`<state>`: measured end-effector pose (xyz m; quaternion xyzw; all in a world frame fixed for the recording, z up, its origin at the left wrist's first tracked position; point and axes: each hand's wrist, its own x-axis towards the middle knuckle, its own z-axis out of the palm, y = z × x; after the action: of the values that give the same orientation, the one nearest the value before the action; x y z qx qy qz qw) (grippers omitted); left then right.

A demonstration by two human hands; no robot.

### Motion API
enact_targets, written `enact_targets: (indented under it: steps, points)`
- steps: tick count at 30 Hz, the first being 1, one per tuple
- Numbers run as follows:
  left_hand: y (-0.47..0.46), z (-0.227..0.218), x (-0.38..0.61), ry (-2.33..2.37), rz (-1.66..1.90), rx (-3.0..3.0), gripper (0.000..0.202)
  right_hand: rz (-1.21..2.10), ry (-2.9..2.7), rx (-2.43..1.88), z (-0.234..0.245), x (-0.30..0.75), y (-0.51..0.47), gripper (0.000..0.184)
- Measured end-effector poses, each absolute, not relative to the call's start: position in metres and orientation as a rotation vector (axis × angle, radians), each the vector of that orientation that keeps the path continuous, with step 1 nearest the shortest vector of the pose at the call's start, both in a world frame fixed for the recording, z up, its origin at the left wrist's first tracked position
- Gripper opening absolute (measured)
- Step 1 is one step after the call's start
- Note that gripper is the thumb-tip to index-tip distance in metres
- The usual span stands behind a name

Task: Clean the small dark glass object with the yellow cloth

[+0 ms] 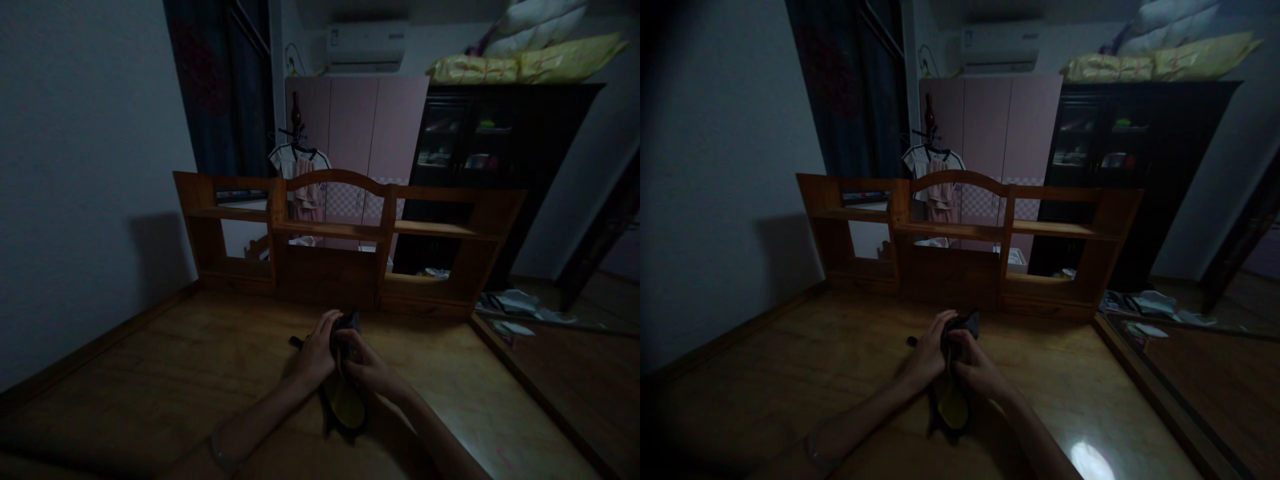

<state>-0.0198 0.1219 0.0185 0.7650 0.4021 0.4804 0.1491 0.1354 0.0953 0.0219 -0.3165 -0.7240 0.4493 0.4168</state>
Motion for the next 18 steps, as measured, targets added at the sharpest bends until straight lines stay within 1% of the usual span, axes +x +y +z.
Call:
enact_targets:
  steps: [5,11,14,18]
  points:
    - [0.118,0.021,-0.019,1.149,1.334,2.193,0.064,0.912,-1.871,-0.823,0.025,0.13,0.093,0.058]
    - [0.121,0.017,-0.019,1.156,1.353,2.145,0.06,0.706,-1.902,-0.913,0.017,0.129,0.094,0.049]
    - [0.127,0.009,-0.018,1.196,1.402,2.05,0.06,0.574,-1.978,-0.976,0.014,0.134,0.096,0.045]
    - [0.136,-0.001,-0.018,1.248,1.466,1.839,0.061,0.48,-2.057,-0.989,0.019,0.137,0.098,0.036]
